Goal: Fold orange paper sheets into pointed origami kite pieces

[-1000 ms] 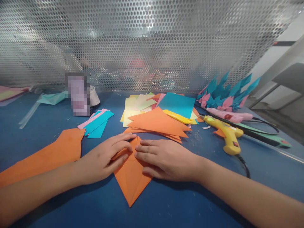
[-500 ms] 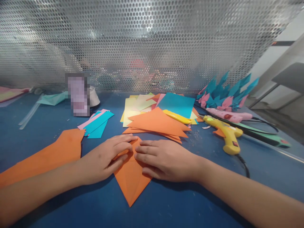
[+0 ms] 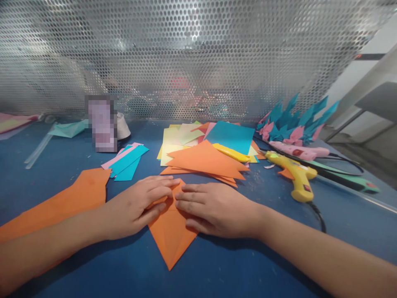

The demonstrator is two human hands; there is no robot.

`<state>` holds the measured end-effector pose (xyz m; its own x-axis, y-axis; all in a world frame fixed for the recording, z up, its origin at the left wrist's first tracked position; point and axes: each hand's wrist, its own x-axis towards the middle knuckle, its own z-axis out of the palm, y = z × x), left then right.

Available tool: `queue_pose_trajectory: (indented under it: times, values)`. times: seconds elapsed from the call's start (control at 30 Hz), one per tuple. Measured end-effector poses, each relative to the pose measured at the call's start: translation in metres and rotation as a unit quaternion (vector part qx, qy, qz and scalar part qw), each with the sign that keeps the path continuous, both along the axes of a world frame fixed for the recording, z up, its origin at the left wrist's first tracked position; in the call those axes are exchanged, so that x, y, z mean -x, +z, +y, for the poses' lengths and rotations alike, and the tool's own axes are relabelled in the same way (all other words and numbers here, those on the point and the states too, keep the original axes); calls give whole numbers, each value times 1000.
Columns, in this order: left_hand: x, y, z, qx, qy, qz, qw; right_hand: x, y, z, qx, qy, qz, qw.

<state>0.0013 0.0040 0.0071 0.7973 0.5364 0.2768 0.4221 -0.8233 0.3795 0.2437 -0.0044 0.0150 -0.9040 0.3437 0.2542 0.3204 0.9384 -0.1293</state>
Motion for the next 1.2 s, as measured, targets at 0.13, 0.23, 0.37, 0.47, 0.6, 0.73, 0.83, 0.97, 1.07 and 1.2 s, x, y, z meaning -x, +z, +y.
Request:
queue_pose_trajectory:
  times: [0.13,0.23,0.37,0.47,0.6,0.73,0.83,0.97,1.07,1.2]
  values:
    - [3,3,1,-18,2,8,1000,0,1,-1,9,0,-1,1000]
    - [4,9,2,-39,-16,8,999,0,1,-2,15,-4,-3,1000]
    - [8,20,4,-41,-37,7,998,-1,0,-1,26,-5,4,1000]
    - [13,27,6,-37,-71,7,997,-1,0,-1,27,-4,8,1000]
    - [16,33,7,-25,-86,13,996,-2,0,-1,27,-7,3,1000]
    - [18,39,8,-30,-105,29,994,-2,0,-1,25,-6,3,1000]
    - [20,43,11,-27,-144,38,988,-2,-1,-1,27,-5,0,1000]
    - [24,45,15,-3,-160,30,987,-2,-2,-1,27,-8,-3,1000]
    - [26,41,17,14,-153,3,988,-2,-2,-1,26,-10,-6,1000]
    - [22,27,17,33,-125,-1,992,-3,-3,-1,23,-7,2,1000]
